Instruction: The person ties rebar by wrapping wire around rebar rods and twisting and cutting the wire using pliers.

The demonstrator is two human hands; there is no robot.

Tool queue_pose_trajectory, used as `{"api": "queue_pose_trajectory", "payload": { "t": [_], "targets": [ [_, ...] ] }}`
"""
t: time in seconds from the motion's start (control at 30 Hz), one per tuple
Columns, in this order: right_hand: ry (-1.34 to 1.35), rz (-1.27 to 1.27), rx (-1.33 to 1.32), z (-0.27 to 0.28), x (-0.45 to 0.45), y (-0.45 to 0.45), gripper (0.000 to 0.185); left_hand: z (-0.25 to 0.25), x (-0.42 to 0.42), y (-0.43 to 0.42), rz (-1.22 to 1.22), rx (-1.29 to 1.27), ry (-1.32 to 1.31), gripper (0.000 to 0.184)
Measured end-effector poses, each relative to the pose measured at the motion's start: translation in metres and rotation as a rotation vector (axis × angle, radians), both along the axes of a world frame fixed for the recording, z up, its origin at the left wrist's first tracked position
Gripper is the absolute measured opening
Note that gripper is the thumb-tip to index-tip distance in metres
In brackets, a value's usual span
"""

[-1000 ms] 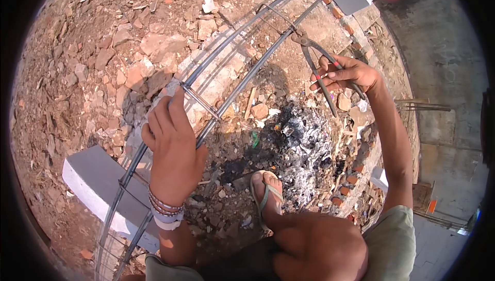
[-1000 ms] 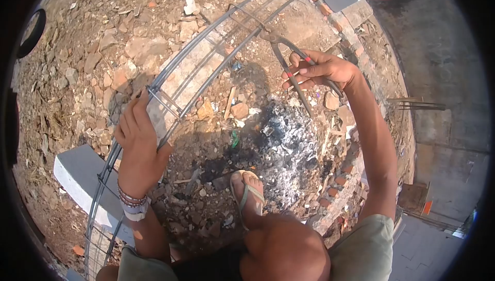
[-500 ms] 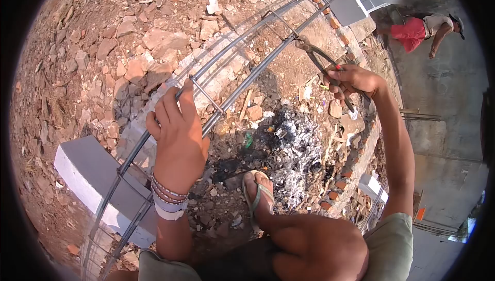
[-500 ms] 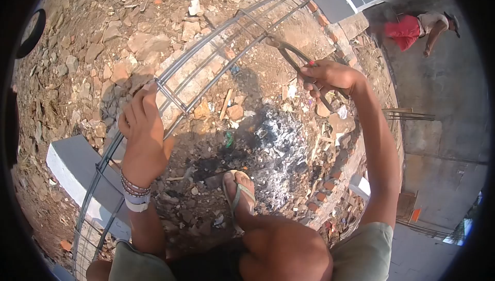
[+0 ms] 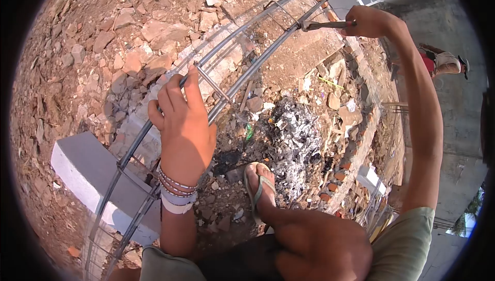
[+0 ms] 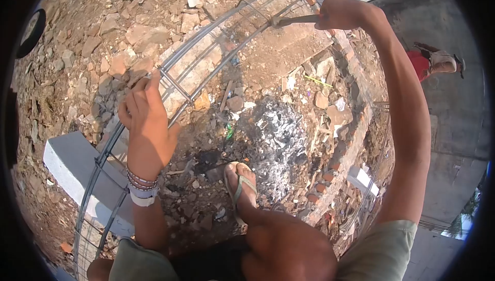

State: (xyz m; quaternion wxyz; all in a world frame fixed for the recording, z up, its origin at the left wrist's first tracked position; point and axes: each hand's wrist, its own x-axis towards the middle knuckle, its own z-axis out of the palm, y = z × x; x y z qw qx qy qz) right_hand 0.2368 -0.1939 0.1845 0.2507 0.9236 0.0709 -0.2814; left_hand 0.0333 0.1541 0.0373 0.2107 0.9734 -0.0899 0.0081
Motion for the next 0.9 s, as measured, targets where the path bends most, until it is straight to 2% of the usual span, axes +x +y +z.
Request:
{"api": "queue_pose_trajectory", "payload": {
  "t": [0.13, 0.23, 0.33, 0.47, 0.57, 0.67, 0.77, 0.87, 0.9],
  "targets": [
    [-0.242, 0.197, 0.015, -0.015, -0.001, -0.009, 0.036, 0.004, 0.000, 0.000, 0.019, -0.016, 0.054, 0.094],
    [-0.093, 0.110, -0.077, -0.016, 0.013, -0.004, 0.035, 0.007, 0.002, -0.001, 0.038, -0.040, 0.084, 0.094],
    [-0.167, 0.163, -0.152, -0.010, 0.009, 0.006, 0.033, 0.008, 0.003, -0.001, 0.036, -0.044, 0.087, 0.093],
    [-0.238, 0.325, -0.024, -0.010, 0.007, -0.002, 0.017, 0.002, 0.003, -0.002, 0.041, -0.035, 0.057, 0.092],
    [-0.279, 0.430, 0.011, -0.016, 0.020, -0.011, 0.013, 0.002, 0.006, -0.002, 0.064, -0.028, 0.006, 0.068],
    [-0.266, 0.356, -0.010, -0.016, 0.007, -0.007, 0.014, 0.003, 0.007, -0.003, 0.062, 0.006, 0.003, 0.065],
    [-0.354, 0.246, -0.028, -0.015, -0.029, 0.012, 0.018, 0.010, 0.009, -0.001, 0.050, 0.002, 0.047, 0.065],
    [-0.589, 0.236, 0.098, -0.043, -0.074, 0.002, 0.021, 0.006, 0.009, 0.001, 0.023, -0.043, 0.105, 0.094],
    [-0.628, 0.235, 0.123, -0.056, -0.081, -0.008, 0.020, 0.004, 0.010, 0.000, 0.036, -0.036, 0.068, 0.084]
  ]
}}
